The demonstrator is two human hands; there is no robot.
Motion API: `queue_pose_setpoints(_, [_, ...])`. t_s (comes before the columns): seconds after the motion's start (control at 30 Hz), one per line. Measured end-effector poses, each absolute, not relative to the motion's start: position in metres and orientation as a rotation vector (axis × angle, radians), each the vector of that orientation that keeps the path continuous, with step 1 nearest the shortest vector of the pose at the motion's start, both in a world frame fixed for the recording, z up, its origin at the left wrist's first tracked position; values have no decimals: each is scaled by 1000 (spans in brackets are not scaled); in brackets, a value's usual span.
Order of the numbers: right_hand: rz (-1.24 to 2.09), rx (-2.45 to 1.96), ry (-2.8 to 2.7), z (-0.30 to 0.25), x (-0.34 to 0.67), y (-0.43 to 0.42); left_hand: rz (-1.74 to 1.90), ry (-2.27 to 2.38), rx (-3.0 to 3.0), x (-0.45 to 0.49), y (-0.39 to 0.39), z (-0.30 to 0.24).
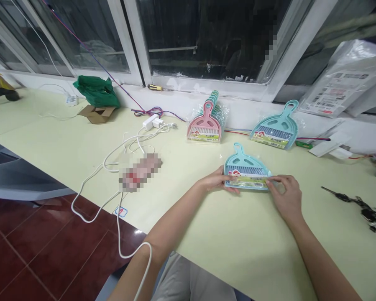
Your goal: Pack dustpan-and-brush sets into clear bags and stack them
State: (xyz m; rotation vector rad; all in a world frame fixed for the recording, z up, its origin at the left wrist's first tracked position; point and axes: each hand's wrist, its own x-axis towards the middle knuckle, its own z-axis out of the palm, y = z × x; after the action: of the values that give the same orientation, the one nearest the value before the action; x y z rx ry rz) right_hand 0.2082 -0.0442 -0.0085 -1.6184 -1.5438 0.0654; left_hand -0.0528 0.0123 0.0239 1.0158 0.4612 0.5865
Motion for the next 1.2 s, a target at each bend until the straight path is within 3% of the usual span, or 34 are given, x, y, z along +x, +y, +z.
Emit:
queue_pose_setpoints(0.23, [714, -1465, -1131, -16, 209, -39, 697, 575, 1065, -37, 4, 18])
queue_pose_setpoints(0.37, [845, -1349, -864, -17, 205, -41, 967, 643, 1151, -30, -6, 17])
queue_pose_setpoints(0.57, [846, -1209, -708, -12, 200, -48, 1151, 721, 1806, -32, -18, 19])
queue_pose_setpoints(0.93, [695, -1193, -1075, -2, 156, -16, 1530, 1387, 1564, -54, -5, 21])
queue_pose_setpoints(1.2, [378, -1322, -1519, 6, 88, 76, 1401, 1619, 1808, -136, 75, 15])
